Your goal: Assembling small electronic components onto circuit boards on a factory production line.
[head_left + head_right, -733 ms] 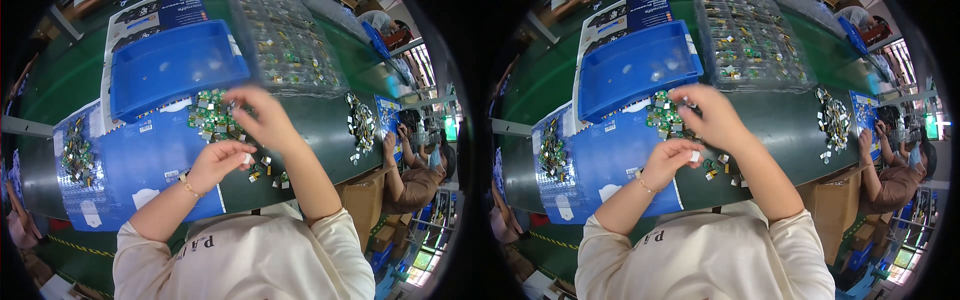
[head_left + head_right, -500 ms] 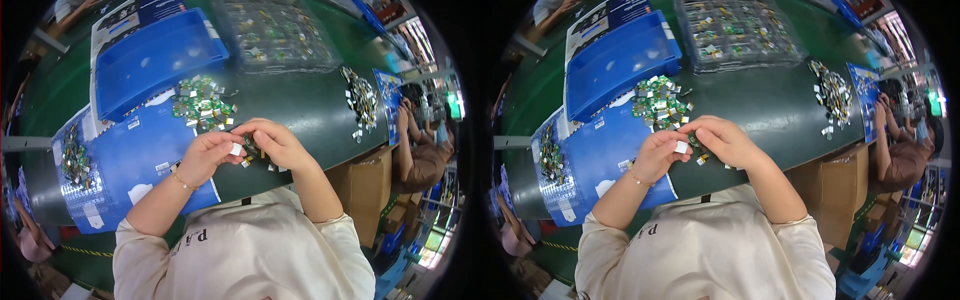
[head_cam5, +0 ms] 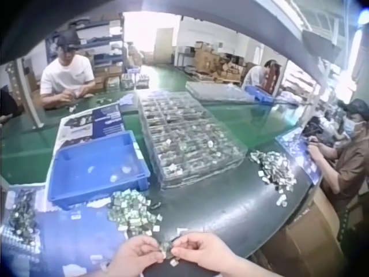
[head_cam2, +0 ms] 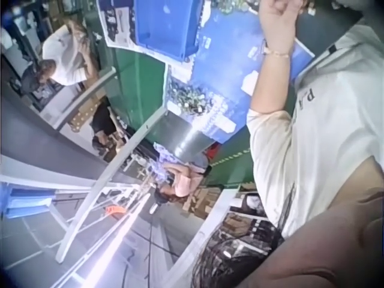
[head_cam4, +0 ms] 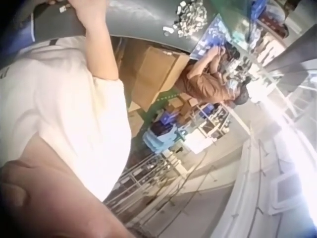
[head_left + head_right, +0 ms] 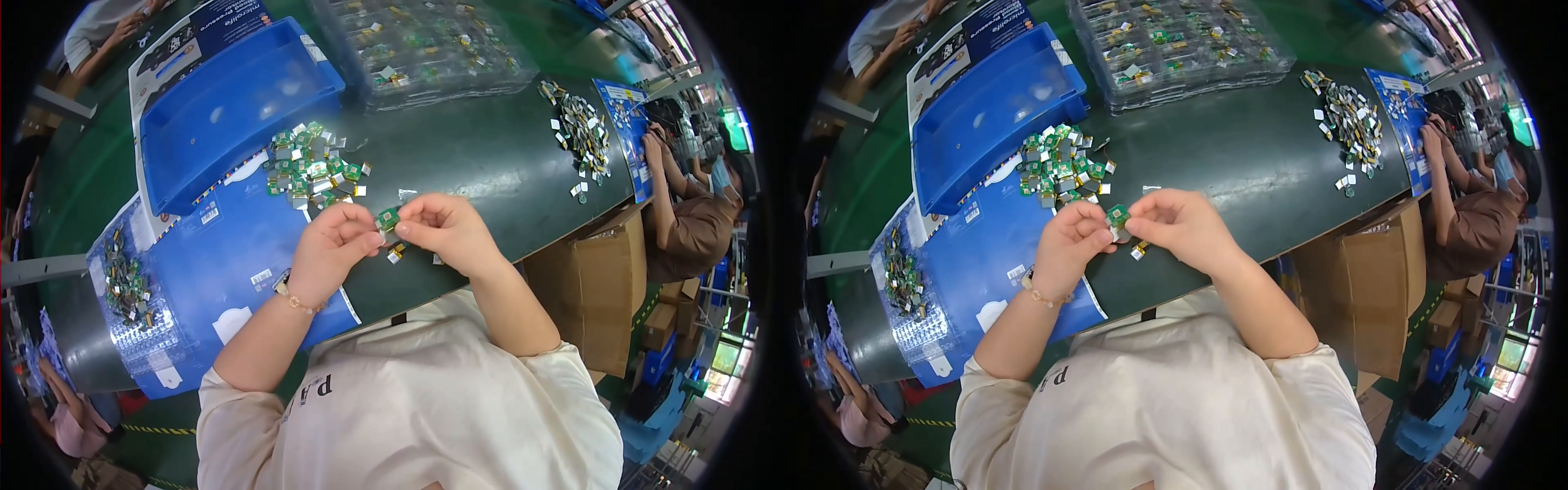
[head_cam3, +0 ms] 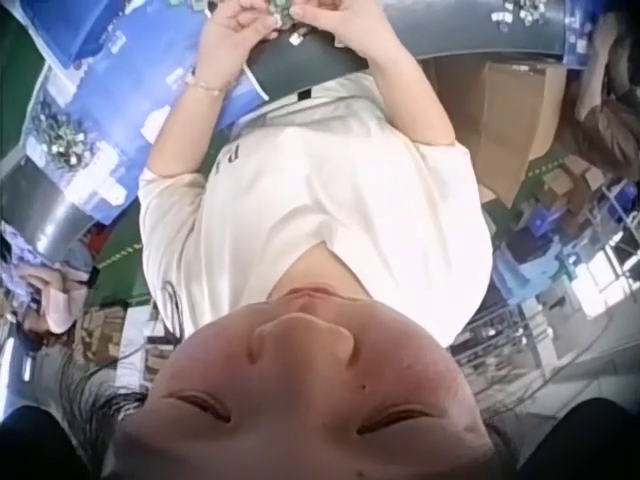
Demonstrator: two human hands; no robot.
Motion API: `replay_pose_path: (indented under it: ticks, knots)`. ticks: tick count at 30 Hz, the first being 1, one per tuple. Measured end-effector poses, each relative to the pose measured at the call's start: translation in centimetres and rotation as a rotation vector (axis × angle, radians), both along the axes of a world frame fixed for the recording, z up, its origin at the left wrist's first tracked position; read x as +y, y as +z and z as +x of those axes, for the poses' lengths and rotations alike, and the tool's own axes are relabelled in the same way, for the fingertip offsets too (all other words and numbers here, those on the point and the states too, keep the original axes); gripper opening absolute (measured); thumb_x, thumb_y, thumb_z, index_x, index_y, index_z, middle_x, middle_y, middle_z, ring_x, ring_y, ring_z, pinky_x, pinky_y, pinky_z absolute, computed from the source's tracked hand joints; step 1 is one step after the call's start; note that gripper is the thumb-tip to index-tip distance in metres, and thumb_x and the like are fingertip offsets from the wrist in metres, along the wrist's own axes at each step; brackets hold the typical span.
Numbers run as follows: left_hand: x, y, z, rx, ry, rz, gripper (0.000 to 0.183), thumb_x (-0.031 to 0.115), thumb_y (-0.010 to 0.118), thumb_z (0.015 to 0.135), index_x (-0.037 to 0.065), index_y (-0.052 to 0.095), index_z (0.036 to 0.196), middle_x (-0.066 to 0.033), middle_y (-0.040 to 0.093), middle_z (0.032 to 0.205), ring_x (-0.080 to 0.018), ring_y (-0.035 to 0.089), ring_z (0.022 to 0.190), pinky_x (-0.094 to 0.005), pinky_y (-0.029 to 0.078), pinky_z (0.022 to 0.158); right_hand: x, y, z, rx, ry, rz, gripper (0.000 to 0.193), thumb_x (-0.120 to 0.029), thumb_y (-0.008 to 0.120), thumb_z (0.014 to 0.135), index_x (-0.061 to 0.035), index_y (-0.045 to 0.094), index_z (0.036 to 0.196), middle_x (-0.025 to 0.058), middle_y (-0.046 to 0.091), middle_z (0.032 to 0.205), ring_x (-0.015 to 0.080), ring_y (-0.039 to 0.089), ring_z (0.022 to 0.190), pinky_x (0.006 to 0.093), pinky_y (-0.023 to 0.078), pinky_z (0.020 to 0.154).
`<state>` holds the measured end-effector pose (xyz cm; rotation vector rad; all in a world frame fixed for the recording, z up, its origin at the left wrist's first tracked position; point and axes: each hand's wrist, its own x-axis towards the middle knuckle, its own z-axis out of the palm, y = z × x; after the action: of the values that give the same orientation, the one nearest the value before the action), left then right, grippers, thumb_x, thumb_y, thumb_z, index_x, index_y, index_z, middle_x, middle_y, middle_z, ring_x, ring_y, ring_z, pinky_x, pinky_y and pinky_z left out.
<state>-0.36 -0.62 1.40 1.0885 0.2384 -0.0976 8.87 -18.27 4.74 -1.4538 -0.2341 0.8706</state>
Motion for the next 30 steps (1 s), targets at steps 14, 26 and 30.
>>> replay_pose_path:
  ticks: [14,26,30]
  knots:
    - [0.0,0.2,-0.5,-0.09,-0.111,0.353,0.016,0.003,0.062,0.086,0.001,0.058,0.101,-0.0017,0.061,0.091,-0.0048,0.057,0.083,-0.0188,0.046,0.072,-1.0,-0.1,0.7,-0.397,0.245,-0.242,0.011,-0.006,0.072,0.079,-0.0028,0.062,0.083,-0.0036,0.06,0.072,0.0021,0.05,0.062,0.0205,0.04,0.053]
    - [0.6,0.4,-0.1,-0.044,-0.121,0.137,0.01,0.003,0.058,0.09,0.001,0.056,0.1,-0.0019,0.061,0.088,-0.0062,0.058,0.08,-0.02,0.047,0.07,-1.2,-0.2,1.1,-0.257,0.316,-0.116,0.007,-0.004,0.066,0.084,-0.0012,0.062,0.089,-0.0016,0.061,0.076,0.002,0.053,0.066,0.0188,0.042,0.056]
    - [0.7,0.4,-0.2,-0.117,-0.193,0.207,0.009,0.004,0.058,0.09,0.0,0.058,0.098,-0.0024,0.062,0.088,-0.0069,0.059,0.082,-0.0209,0.048,0.072,-1.3,0.2,1.0,-0.25,0.3,-0.118,0.009,-0.006,0.067,0.083,-0.0013,0.063,0.09,-0.003,0.06,0.074,0.0015,0.051,0.064,0.0189,0.041,0.055]
